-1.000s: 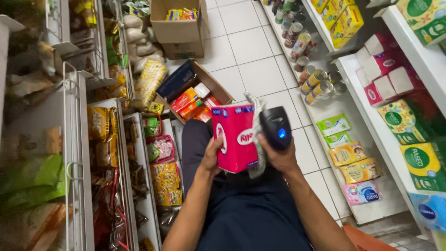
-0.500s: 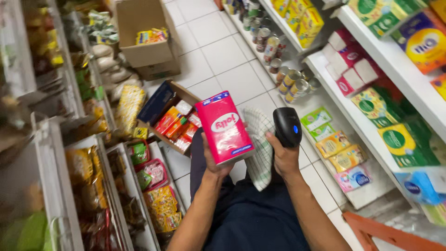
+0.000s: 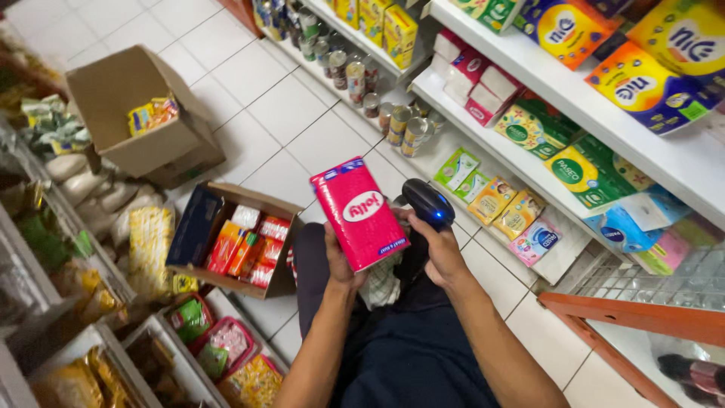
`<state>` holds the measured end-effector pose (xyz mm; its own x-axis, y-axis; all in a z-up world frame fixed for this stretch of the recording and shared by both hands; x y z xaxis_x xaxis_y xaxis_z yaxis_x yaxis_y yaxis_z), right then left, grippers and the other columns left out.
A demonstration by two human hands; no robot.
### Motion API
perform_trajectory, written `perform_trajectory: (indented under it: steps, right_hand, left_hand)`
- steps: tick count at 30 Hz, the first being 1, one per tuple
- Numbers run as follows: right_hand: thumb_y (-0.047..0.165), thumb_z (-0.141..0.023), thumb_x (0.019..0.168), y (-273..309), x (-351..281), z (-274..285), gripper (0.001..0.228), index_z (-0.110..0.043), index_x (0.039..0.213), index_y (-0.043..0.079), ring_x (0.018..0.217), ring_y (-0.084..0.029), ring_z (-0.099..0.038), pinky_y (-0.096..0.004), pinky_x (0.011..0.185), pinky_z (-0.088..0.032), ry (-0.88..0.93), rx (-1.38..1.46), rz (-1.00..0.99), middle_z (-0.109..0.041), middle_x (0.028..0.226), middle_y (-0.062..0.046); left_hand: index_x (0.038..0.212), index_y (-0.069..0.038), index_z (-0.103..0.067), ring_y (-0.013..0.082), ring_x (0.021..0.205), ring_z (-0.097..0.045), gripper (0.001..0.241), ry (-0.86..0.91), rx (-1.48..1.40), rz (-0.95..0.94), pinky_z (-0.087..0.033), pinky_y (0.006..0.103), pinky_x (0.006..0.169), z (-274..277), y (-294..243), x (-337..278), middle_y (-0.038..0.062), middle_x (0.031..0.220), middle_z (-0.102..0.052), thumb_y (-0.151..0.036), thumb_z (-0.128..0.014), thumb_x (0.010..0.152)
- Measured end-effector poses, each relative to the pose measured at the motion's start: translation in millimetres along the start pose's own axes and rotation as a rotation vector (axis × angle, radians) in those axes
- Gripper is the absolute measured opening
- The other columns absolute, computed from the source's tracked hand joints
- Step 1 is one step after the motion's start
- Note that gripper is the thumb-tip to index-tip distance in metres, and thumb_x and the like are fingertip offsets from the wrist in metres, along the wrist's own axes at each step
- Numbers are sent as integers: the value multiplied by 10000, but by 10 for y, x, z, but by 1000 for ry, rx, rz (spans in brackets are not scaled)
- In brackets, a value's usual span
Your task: The person wipes grocery shelves with a cloth and spray bottle, then scans several packaged items from a box using a handheld barcode scanner.
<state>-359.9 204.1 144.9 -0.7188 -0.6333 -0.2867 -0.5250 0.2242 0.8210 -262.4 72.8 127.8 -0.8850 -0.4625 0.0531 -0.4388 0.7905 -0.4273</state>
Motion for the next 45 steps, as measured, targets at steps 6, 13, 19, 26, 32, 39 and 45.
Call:
perform_trajectory:
  steps: [6,13,19,26,32,39,45]
  right_hand:
    - [260,-654,996,11,-7,221,323,-626,1188,2,1026,-296,-680,-480,877,-535,-95,180,2,-717,1198,-133]
    - [170,-712,894,80,7,268,522,-541,1381,90,1163,-233,-671,-461,1032,-523,-132,307,111,-666,1282,-80]
    - [8,-749,852,437,92,395,570,-561,1388,54,1193,-267,-645,-448,1059,-516,-176,231,241,-642,1314,-138]
    - [-122,-766,805,908,52,380,579,-555,1330,3,1270,-197,-626,-375,1110,-510,-116,-144,580,-622,1409,-110]
    - [17,-758,959,999,113,380,587,-566,1514,20,1064,-152,-593,-304,974,-501,-191,-303,586,-605,1185,-80]
    - [189,-796,901,1453,547,456,388,-688,1245,48,873,-81,-653,-266,782,-546,-423,-552,598,-723,1029,-8]
    - [231,-861,846,2524,1102,99,386,-703,1134,28,841,-119,-677,-288,781,-561,-453,-786,932,-754,982,-55]
  left_hand:
    - [1478,-43,-397,295,1240,-621,915,-222,112,-149,-542,482,1028,450,108,255,152,1390,-577,-673,-652,866]
    - [1368,33,-507,197,1101,-673,936,-27,627,-419,-569,362,948,298,284,418,111,1225,-671,-622,-841,789]
    - [1387,89,-473,223,1079,-689,1042,11,816,-177,-566,368,930,40,168,612,178,1207,-677,-603,-896,732]
    - [1622,-45,-276,130,1129,-626,1071,90,796,-96,-511,284,942,-482,-304,746,83,1293,-630,-579,-784,845]
    - [1433,-14,-498,141,1045,-630,685,15,772,22,-518,314,919,-534,-333,946,73,1195,-666,-401,-709,909]
    - [1337,-36,-530,130,1090,-636,548,-15,572,-78,-520,306,977,-747,-307,1461,58,1199,-662,-386,-652,934]
    - [1332,-71,-547,133,1053,-649,522,1,465,-218,-545,302,919,-1075,-498,2333,45,1183,-667,-335,-699,907]
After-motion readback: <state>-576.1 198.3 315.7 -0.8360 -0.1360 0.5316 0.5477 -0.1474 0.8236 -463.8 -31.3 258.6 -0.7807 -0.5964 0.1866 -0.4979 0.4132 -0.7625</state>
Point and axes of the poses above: each hand's wrist, its own x-axis towards the middle knuckle, its own z-axis out of the back of the hand, y = z × x, the point moved 6 cm from there along x, towards the middle knuckle
